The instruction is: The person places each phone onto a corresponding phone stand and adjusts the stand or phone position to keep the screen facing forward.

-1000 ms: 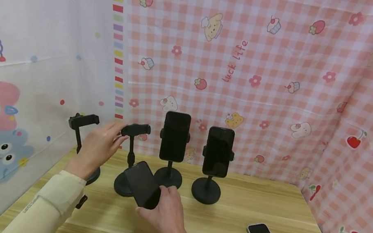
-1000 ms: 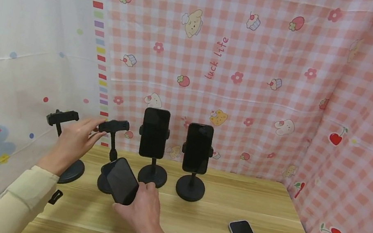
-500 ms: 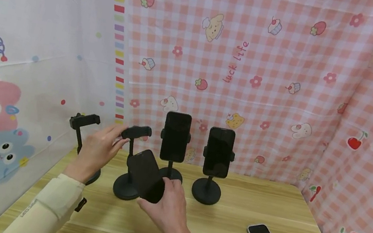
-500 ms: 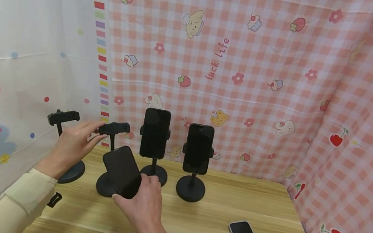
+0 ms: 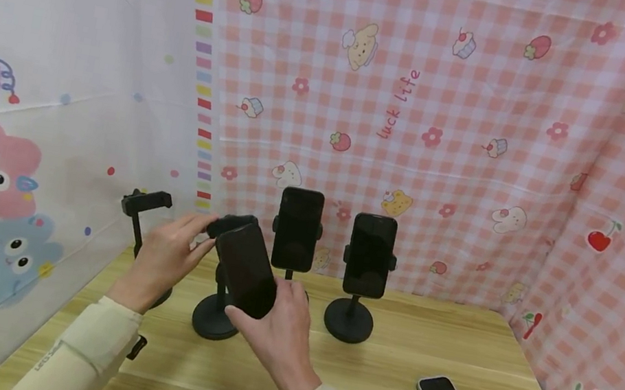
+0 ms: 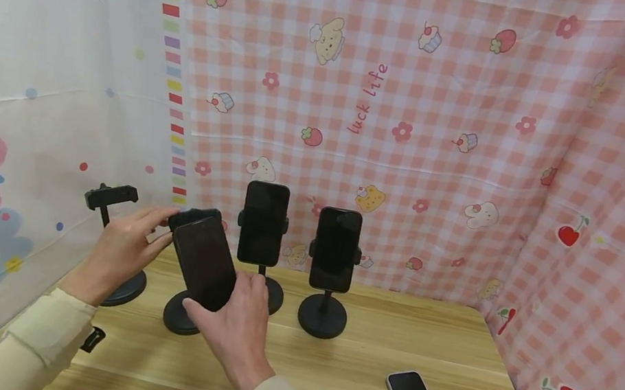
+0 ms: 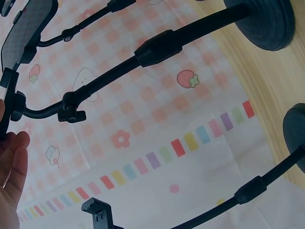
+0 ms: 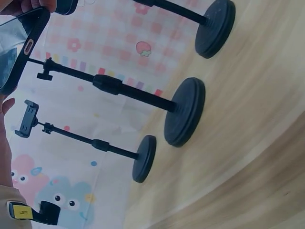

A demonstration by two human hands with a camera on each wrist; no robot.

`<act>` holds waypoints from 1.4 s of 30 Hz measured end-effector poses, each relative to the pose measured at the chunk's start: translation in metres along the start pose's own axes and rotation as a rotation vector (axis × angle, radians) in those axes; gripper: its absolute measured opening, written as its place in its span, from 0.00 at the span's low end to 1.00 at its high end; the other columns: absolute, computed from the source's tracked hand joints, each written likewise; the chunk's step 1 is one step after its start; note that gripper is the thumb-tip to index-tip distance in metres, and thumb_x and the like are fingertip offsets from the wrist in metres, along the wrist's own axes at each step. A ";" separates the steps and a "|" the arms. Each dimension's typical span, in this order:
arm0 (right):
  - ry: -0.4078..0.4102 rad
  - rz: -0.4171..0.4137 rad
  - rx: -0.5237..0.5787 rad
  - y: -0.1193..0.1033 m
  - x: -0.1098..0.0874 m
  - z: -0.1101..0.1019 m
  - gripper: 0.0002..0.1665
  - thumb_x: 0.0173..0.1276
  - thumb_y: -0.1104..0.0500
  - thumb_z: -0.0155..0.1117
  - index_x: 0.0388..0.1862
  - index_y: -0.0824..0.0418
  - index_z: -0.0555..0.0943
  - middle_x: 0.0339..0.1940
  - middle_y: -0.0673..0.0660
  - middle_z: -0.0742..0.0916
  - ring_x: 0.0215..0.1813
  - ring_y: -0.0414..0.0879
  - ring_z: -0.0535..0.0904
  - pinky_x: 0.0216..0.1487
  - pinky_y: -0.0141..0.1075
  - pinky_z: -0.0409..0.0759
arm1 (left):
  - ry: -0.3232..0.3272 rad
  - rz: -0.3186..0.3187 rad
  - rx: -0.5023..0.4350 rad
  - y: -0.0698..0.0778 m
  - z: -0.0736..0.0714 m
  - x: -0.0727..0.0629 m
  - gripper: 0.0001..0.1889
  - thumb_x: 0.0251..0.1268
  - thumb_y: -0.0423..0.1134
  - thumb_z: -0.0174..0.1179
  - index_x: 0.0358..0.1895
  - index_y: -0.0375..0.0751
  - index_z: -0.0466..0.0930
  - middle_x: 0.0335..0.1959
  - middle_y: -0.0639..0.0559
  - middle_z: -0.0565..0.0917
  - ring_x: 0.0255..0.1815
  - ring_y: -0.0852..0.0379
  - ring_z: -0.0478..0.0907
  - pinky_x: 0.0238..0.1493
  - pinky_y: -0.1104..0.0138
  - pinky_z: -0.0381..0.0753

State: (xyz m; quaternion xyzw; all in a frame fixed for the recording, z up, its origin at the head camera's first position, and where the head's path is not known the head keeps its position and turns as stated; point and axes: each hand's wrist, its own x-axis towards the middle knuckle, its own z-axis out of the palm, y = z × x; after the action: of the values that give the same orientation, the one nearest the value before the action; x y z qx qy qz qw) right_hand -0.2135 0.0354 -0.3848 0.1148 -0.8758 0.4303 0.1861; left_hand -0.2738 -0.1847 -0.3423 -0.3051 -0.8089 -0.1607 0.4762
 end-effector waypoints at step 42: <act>0.009 0.018 0.133 -0.032 0.052 0.032 0.52 0.55 0.35 0.75 0.71 0.59 0.71 0.59 0.58 0.76 0.56 0.51 0.73 0.56 0.47 0.74 | 0.039 0.001 -0.003 -0.006 0.004 -0.004 0.17 0.51 0.26 0.74 0.46 0.33 0.81 0.38 0.41 0.85 0.34 0.45 0.85 0.33 0.53 0.84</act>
State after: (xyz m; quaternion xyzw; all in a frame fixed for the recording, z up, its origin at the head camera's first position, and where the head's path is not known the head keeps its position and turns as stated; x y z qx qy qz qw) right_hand -0.2562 -0.0113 -0.3575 0.1172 -0.8455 0.4896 0.1780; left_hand -0.2787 -0.1889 -0.3479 -0.3028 -0.7990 -0.1677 0.4917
